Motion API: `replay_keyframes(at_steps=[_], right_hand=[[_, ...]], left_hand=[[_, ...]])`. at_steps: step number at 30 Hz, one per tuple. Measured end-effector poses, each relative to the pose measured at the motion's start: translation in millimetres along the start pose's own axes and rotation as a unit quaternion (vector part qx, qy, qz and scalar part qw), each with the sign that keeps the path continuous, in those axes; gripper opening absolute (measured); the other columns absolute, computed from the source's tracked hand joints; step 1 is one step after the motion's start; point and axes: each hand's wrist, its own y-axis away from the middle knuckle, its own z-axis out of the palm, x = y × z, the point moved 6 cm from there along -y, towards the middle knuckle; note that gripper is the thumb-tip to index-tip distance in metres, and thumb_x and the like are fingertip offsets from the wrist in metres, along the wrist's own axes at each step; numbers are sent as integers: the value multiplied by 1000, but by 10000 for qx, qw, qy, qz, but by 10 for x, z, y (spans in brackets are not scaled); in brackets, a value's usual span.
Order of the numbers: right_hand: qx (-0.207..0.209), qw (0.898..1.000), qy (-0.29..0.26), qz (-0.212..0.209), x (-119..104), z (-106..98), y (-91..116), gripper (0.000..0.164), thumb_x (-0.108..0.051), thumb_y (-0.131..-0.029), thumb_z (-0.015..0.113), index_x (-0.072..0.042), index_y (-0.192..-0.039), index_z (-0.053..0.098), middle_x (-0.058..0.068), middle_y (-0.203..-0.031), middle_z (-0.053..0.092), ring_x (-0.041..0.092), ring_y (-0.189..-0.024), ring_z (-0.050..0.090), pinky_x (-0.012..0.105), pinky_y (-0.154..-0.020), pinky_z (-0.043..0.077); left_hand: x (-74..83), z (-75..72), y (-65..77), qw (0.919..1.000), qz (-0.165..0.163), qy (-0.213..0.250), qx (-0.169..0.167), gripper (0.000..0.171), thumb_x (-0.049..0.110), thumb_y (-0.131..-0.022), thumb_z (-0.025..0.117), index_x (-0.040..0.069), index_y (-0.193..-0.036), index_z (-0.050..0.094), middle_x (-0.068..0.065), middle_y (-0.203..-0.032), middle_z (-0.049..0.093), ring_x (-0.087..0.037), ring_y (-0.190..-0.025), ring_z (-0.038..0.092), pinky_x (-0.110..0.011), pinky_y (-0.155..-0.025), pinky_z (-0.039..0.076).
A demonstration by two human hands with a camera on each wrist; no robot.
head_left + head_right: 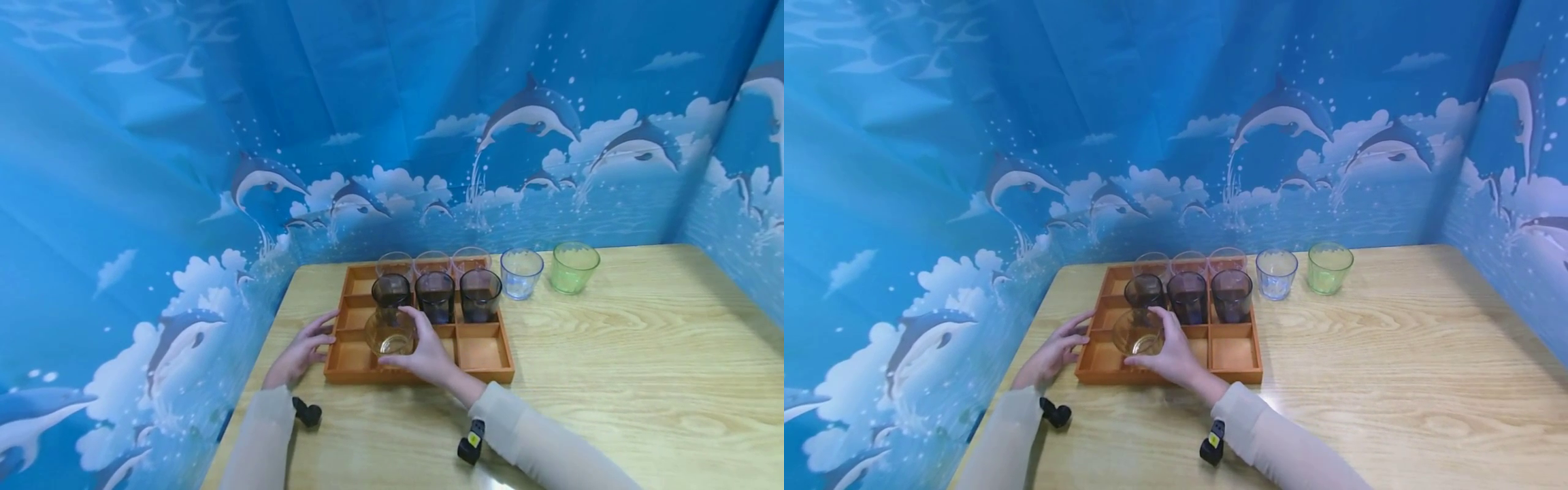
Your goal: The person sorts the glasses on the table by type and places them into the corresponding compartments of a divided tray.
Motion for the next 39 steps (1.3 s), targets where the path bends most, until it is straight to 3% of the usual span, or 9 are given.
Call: replay_keyframes(at_steps=[11, 19, 24, 32, 39], right_hand=[[-200, 9984, 425, 300, 110, 7, 31, 96, -32, -64, 84, -8, -141, 33, 10, -137, 39, 26, -127, 37, 48, -98, 34], [-377, 9978, 508, -179, 70, -27, 56, 86, -23, -71, 81, -2, -139, 35, 17, -134, 42, 28, -123, 40, 48, -96, 36], [-274, 9976, 456, -450, 32, -135, 100, 77, -21, -73, 79, 0, -136, 40, 18, -128, 47, 31, -118, 45, 48, -93, 39], [68, 9951, 337, -924, -128, -371, 180, 59, -1, -73, 76, 9, -124, 48, 26, -116, 54, 40, -107, 52, 52, -85, 43], [85, 9970, 273, -722, -380, -593, 279, 49, 3, -77, 71, 8, -120, 51, 21, -112, 58, 40, -103, 54, 52, -84, 44]], left_hand=[[-6, -7, -1, 9999, -28, 69, -87, 58, 15, -86, 62, 30, -139, 43, -8, -143, 31, -32, -124, 34, -42, -81, 46], [-12, -3, -14, 9999, -43, 92, -70, 58, 16, -85, 64, 31, -138, 44, -8, -142, 32, -32, -124, 35, -43, -81, 46], [-17, -13, -14, 9999, -82, 70, -71, 58, 15, -86, 63, 30, -138, 44, -8, -143, 31, -32, -124, 35, -43, -80, 46], [111, 41, 78, 9996, -125, 125, -214, 60, 12, -88, 60, 26, -142, 39, -11, -144, 28, -32, -124, 33, -42, -82, 46], [177, 90, 125, 9989, -228, 85, -395, 61, 13, -89, 59, 25, -144, 35, -11, -146, 25, -32, -125, 32, -42, -84, 45]])
